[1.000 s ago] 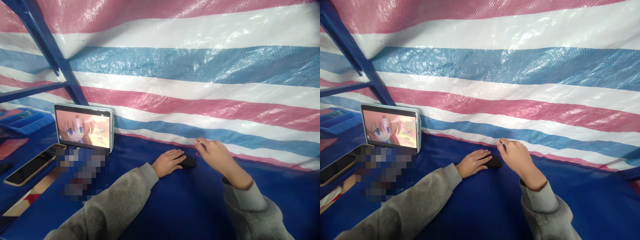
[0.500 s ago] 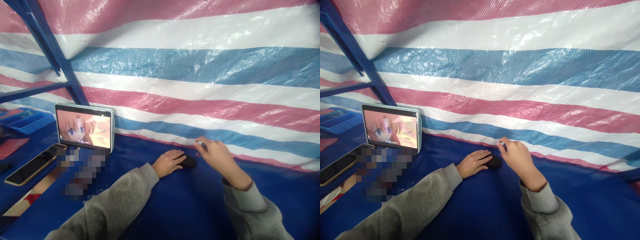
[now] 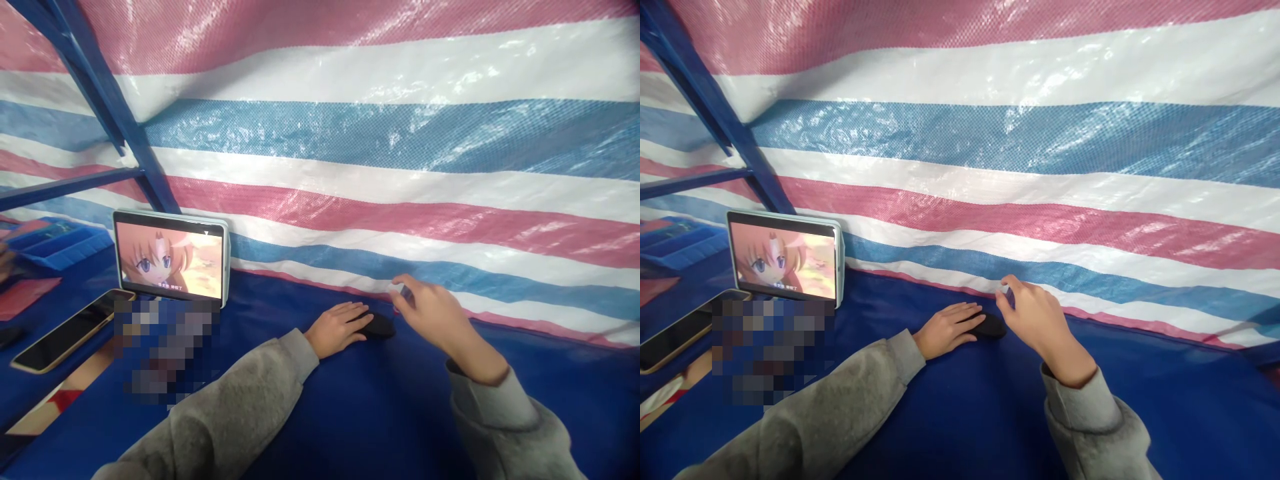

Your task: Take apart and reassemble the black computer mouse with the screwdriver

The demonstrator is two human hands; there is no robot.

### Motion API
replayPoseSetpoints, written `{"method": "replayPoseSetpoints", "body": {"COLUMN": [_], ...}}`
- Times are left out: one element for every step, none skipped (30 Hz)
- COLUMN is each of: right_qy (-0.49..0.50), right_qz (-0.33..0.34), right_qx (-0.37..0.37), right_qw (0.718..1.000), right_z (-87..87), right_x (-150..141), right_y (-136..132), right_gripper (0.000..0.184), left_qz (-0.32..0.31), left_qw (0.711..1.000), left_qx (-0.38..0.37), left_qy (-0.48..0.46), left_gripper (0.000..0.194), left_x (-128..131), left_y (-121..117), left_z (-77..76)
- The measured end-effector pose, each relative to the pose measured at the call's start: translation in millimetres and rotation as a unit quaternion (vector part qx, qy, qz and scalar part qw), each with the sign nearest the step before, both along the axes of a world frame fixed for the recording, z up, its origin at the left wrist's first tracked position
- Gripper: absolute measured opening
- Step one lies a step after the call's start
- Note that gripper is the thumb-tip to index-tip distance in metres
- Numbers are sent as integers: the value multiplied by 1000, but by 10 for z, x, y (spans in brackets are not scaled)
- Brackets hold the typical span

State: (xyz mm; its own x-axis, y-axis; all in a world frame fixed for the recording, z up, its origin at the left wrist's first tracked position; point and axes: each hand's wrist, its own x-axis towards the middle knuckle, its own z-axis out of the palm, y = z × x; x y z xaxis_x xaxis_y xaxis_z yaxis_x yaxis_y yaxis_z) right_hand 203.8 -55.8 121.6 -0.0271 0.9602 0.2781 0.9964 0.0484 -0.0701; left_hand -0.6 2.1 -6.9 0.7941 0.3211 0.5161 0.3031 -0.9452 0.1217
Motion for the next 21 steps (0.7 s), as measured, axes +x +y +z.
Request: {"method": "replayPoseSetpoints", "body": {"right_qy": [1,1,3,5,7,7,6,1,-5,-11,-15,-15,-11,-6,-1,1,1,-2,-4,-4,-1], "right_qz": [1,1,0,-1,-3,-6,-9,-10,-12,-13,-14,-12,-10,-9,-8,-9,-10,-10,-10,-8,-6], "right_qx": [2,1,-1,-3,-4,-2,1,6,11,15,17,17,15,15,14,15,17,18,17,14,9], "right_qw": [1000,1000,1000,1000,1000,1000,1000,1000,1000,1000,1000,1000,1000,1000,1000,1000,1000,1000,1000,1000,1000], "right_z": [-4,-6,-6,-4,-1,3,7,11,13,13,11,7,1,-6,-14,-21,-27,-32,-34,-35,-34], "right_x": [6,11,12,11,8,2,-4,-10,-14,-17,-17,-15,-12,-7,-2,2,5,8,9,8,7], "right_y": [3,5,5,5,3,1,-3,-6,-9,-11,-12,-12,-11,-10,-8,-6,-3,-1,2,4,6], "right_gripper": [31,30,30,30,32,35,37,36,34,33,32,32,32,34,36,37,37,35,33,33,32], "left_qz": [1,1,1,0,0,0,0,0,0,0,0,0,-1,-1,-1,0,0,0,0,0,0], "left_qw": [1000,1000,1000,1000,1000,1000,1000,1000,1000,1000,1000,1000,1000,1000,1000,1000,1000,1000,1000,1000,1000], "left_qx": [0,0,0,-1,-1,-1,-1,-1,0,0,0,0,0,-1,-1,-1,-1,0,0,0,-1], "left_qy": [2,3,3,3,2,1,0,-1,-2,-2,-2,-2,-1,0,0,0,-1,-2,-2,-2,-1], "left_gripper": [46,46,46,46,46,46,46,46,46,46,46,46,46,46,46,46,46,46,46,46,46], "left_x": [0,1,2,3,4,4,5,5,6,5,5,5,4,3,2,1,1,1,1,1,1], "left_y": [1,2,3,4,4,5,4,4,4,3,2,2,1,1,1,1,1,2,2,3,3], "left_z": [-2,-3,-4,-6,-8,-9,-11,-13,-14,-14,-14,-13,-11,-9,-8,-6,-5,-4,-4,-3,-3]}}
